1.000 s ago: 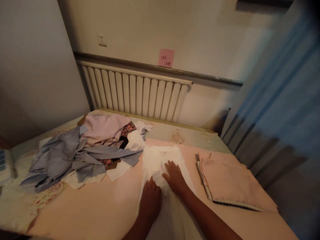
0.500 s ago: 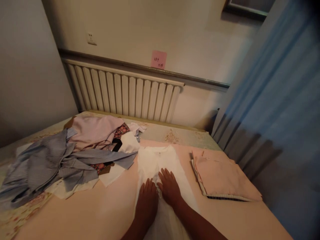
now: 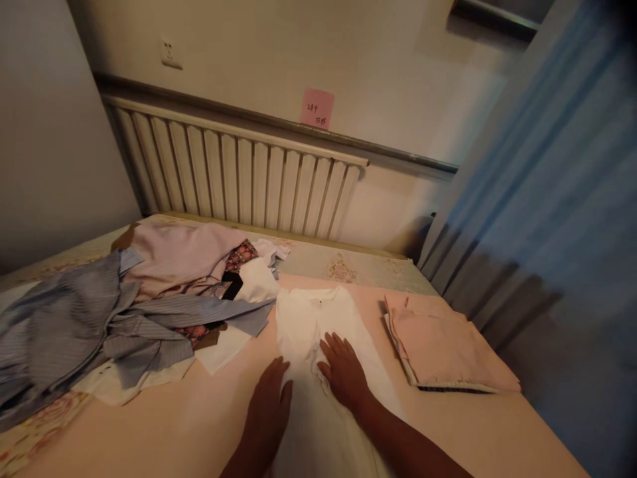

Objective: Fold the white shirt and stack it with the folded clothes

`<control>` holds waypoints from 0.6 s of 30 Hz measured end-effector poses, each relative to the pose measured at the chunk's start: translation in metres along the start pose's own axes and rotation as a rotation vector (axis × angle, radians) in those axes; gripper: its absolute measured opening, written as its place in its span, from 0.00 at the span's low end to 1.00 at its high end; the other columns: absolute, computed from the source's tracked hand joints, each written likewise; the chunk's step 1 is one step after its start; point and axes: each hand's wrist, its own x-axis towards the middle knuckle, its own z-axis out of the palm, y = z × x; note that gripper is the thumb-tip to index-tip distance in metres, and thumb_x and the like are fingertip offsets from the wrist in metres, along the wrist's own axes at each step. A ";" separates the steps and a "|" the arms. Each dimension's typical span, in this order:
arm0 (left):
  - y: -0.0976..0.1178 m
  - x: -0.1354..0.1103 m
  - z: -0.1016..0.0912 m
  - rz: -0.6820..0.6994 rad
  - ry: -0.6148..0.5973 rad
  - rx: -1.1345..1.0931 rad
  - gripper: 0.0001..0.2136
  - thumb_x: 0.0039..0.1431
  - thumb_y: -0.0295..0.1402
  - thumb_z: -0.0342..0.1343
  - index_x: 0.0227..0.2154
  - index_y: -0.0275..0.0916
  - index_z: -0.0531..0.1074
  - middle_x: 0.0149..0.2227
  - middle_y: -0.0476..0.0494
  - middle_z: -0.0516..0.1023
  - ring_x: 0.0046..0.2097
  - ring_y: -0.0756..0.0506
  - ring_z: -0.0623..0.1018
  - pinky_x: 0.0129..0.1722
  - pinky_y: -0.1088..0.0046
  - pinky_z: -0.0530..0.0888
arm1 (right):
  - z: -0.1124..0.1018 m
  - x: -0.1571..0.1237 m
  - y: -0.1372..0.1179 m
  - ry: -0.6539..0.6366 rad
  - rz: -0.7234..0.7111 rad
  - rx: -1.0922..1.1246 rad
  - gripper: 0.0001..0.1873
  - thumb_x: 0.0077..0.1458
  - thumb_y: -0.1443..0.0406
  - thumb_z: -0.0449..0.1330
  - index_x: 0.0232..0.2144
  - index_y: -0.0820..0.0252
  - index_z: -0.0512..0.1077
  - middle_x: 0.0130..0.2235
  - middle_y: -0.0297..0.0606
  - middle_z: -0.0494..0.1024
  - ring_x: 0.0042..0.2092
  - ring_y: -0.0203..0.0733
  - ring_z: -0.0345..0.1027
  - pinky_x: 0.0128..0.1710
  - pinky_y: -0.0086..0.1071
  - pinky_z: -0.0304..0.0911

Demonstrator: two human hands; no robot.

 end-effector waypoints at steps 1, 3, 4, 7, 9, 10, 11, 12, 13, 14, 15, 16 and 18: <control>0.001 0.005 -0.005 -0.043 0.005 -0.017 0.19 0.59 0.34 0.46 0.51 0.36 0.71 0.58 0.37 0.70 0.60 0.40 0.68 0.61 0.57 0.63 | 0.000 0.000 0.000 0.001 0.002 -0.005 0.22 0.64 0.57 0.51 0.58 0.54 0.64 0.62 0.39 0.64 0.65 0.46 0.51 0.63 0.46 0.49; 0.006 0.014 -0.014 -0.147 -0.017 -0.073 0.19 0.56 0.32 0.48 0.50 0.33 0.71 0.57 0.34 0.70 0.60 0.39 0.69 0.61 0.58 0.63 | 0.000 0.000 0.000 -0.002 0.000 -0.015 0.22 0.64 0.58 0.51 0.58 0.53 0.64 0.62 0.39 0.64 0.65 0.46 0.51 0.63 0.46 0.50; 0.009 0.018 -0.018 -0.199 -0.041 -0.116 0.20 0.55 0.31 0.48 0.50 0.32 0.70 0.57 0.34 0.71 0.58 0.39 0.70 0.60 0.59 0.64 | 0.000 0.000 0.000 -0.008 -0.006 -0.020 0.22 0.64 0.58 0.51 0.58 0.54 0.64 0.62 0.39 0.64 0.65 0.46 0.51 0.63 0.46 0.50; 0.019 0.022 -0.031 -0.316 -0.135 -0.298 0.19 0.55 0.31 0.47 0.49 0.34 0.69 0.52 0.37 0.75 0.54 0.42 0.74 0.55 0.63 0.69 | 0.001 0.000 0.001 -0.028 -0.027 -0.040 0.22 0.64 0.59 0.51 0.58 0.55 0.63 0.62 0.40 0.64 0.65 0.48 0.51 0.62 0.47 0.51; 0.022 0.022 -0.036 -0.365 -0.174 -0.415 0.18 0.55 0.32 0.47 0.48 0.36 0.69 0.49 0.40 0.77 0.52 0.44 0.76 0.52 0.67 0.71 | 0.002 0.000 0.002 -0.034 -0.034 -0.054 0.22 0.64 0.59 0.50 0.58 0.56 0.63 0.62 0.40 0.64 0.65 0.48 0.51 0.62 0.47 0.51; 0.022 0.022 -0.037 -0.383 -0.182 -0.459 0.17 0.55 0.32 0.47 0.47 0.36 0.70 0.48 0.41 0.78 0.50 0.44 0.76 0.50 0.68 0.71 | 0.002 0.000 0.002 -0.035 -0.034 -0.059 0.22 0.64 0.59 0.50 0.58 0.56 0.63 0.62 0.40 0.64 0.65 0.48 0.51 0.62 0.47 0.51; 0.022 0.023 -0.038 -0.393 -0.185 -0.491 0.17 0.55 0.32 0.47 0.47 0.36 0.70 0.48 0.41 0.78 0.49 0.44 0.77 0.50 0.69 0.71 | 0.002 -0.001 0.002 -0.035 -0.036 -0.063 0.22 0.64 0.59 0.50 0.58 0.57 0.63 0.62 0.40 0.64 0.65 0.48 0.51 0.62 0.47 0.51; 0.021 0.023 -0.038 -0.403 -0.181 -0.515 0.17 0.55 0.32 0.47 0.46 0.35 0.70 0.48 0.40 0.78 0.49 0.44 0.77 0.49 0.69 0.72 | 0.002 -0.001 0.002 -0.036 -0.039 -0.066 0.22 0.65 0.59 0.49 0.58 0.57 0.63 0.62 0.40 0.64 0.65 0.48 0.51 0.62 0.47 0.51; 0.020 0.023 -0.037 -0.416 -0.174 -0.531 0.17 0.55 0.32 0.48 0.46 0.35 0.70 0.48 0.40 0.78 0.49 0.44 0.77 0.49 0.69 0.72 | 0.002 -0.001 0.002 -0.036 -0.042 -0.068 0.22 0.65 0.59 0.49 0.58 0.57 0.63 0.62 0.39 0.64 0.65 0.48 0.51 0.62 0.47 0.51; 0.018 0.023 -0.036 -0.434 -0.163 -0.542 0.17 0.54 0.32 0.48 0.46 0.34 0.70 0.48 0.39 0.78 0.49 0.44 0.77 0.49 0.69 0.71 | 0.002 -0.001 0.002 -0.033 -0.042 -0.070 0.22 0.65 0.58 0.49 0.58 0.56 0.64 0.62 0.39 0.64 0.65 0.48 0.51 0.62 0.47 0.51; 0.017 0.024 -0.035 -0.451 -0.151 -0.551 0.17 0.54 0.32 0.48 0.46 0.34 0.70 0.49 0.38 0.77 0.49 0.44 0.77 0.49 0.69 0.71 | 0.002 -0.002 0.002 -0.030 -0.044 -0.070 0.22 0.65 0.59 0.49 0.58 0.56 0.63 0.62 0.39 0.64 0.65 0.48 0.51 0.62 0.47 0.51; 0.017 0.024 -0.034 -0.461 -0.144 -0.558 0.17 0.55 0.32 0.48 0.46 0.33 0.70 0.49 0.38 0.77 0.50 0.44 0.76 0.49 0.69 0.71 | 0.003 -0.002 0.002 -0.026 -0.045 -0.070 0.22 0.65 0.59 0.49 0.58 0.56 0.63 0.62 0.39 0.64 0.65 0.47 0.51 0.62 0.47 0.51; 0.018 0.024 -0.033 -0.478 -0.152 -0.560 0.17 0.55 0.32 0.48 0.47 0.33 0.70 0.48 0.38 0.78 0.49 0.44 0.76 0.48 0.69 0.71 | 0.004 -0.002 0.003 -0.016 -0.048 -0.067 0.22 0.65 0.59 0.49 0.59 0.55 0.63 0.62 0.40 0.64 0.65 0.47 0.51 0.62 0.47 0.51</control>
